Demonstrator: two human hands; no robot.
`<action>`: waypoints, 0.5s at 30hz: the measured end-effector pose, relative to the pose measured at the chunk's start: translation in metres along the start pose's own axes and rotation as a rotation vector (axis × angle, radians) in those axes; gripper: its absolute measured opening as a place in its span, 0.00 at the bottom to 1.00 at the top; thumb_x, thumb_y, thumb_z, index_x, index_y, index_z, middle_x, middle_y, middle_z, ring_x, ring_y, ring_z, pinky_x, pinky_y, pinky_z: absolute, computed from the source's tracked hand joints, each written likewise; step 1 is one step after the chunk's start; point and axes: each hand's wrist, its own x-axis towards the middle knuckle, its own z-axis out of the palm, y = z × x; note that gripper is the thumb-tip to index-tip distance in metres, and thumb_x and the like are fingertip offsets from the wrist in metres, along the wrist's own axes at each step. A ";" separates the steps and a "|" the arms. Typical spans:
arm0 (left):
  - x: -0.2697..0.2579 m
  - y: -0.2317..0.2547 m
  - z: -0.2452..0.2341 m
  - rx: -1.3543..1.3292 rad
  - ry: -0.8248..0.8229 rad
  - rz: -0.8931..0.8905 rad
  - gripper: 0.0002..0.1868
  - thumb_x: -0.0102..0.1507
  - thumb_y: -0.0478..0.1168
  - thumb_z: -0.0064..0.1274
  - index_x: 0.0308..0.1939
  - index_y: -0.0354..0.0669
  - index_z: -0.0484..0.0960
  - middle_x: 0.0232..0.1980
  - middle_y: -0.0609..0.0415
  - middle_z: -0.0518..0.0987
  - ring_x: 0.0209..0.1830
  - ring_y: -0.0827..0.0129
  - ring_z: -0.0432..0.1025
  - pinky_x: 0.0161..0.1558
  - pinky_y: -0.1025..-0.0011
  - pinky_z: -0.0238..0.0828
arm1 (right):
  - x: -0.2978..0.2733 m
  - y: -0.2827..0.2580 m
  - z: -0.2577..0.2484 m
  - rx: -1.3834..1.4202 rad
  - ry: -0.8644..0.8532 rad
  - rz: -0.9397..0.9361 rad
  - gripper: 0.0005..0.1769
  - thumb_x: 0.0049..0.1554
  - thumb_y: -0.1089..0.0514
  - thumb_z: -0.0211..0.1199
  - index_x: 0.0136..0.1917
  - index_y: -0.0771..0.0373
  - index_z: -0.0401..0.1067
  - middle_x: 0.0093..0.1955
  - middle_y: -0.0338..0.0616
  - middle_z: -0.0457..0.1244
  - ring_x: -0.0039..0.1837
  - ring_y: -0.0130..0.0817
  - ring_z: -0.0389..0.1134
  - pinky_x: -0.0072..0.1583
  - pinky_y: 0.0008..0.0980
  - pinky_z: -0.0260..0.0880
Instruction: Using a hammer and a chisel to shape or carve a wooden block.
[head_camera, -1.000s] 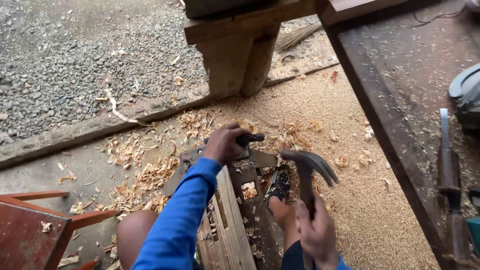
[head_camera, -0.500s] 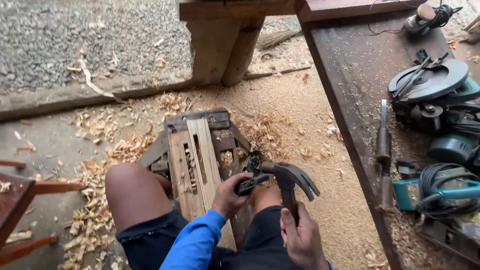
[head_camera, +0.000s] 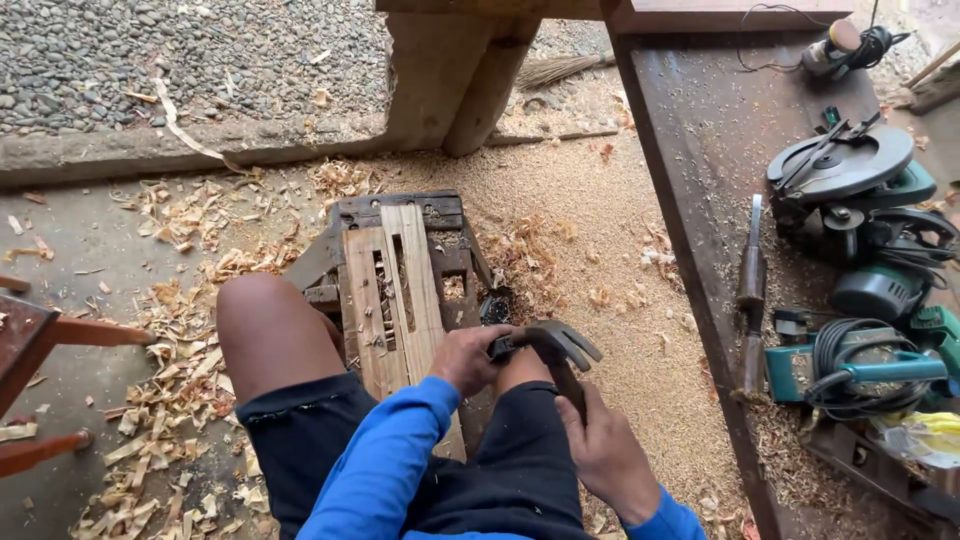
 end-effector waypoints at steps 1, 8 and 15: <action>0.003 0.001 -0.002 -0.001 0.003 0.004 0.21 0.55 0.46 0.67 0.52 0.53 0.85 0.45 0.45 0.85 0.44 0.51 0.81 0.45 0.61 0.78 | -0.001 -0.010 -0.008 -0.003 0.004 -0.003 0.17 0.62 0.51 0.60 0.59 0.64 0.68 0.35 0.63 0.68 0.39 0.58 0.70 0.39 0.48 0.67; -0.001 0.004 -0.001 -0.013 -0.026 -0.095 0.22 0.56 0.45 0.66 0.54 0.54 0.85 0.45 0.44 0.85 0.43 0.52 0.81 0.46 0.62 0.79 | -0.016 -0.005 -0.041 0.366 0.348 -0.209 0.14 0.66 0.52 0.54 0.59 0.63 0.68 0.28 0.51 0.59 0.28 0.32 0.60 0.31 0.38 0.60; 0.000 0.009 -0.003 -0.039 0.019 -0.060 0.17 0.58 0.44 0.64 0.51 0.54 0.85 0.44 0.45 0.85 0.42 0.52 0.81 0.45 0.60 0.79 | 0.000 0.012 -0.005 0.047 0.252 -0.343 0.18 0.66 0.53 0.53 0.64 0.65 0.65 0.40 0.66 0.65 0.40 0.59 0.67 0.36 0.47 0.65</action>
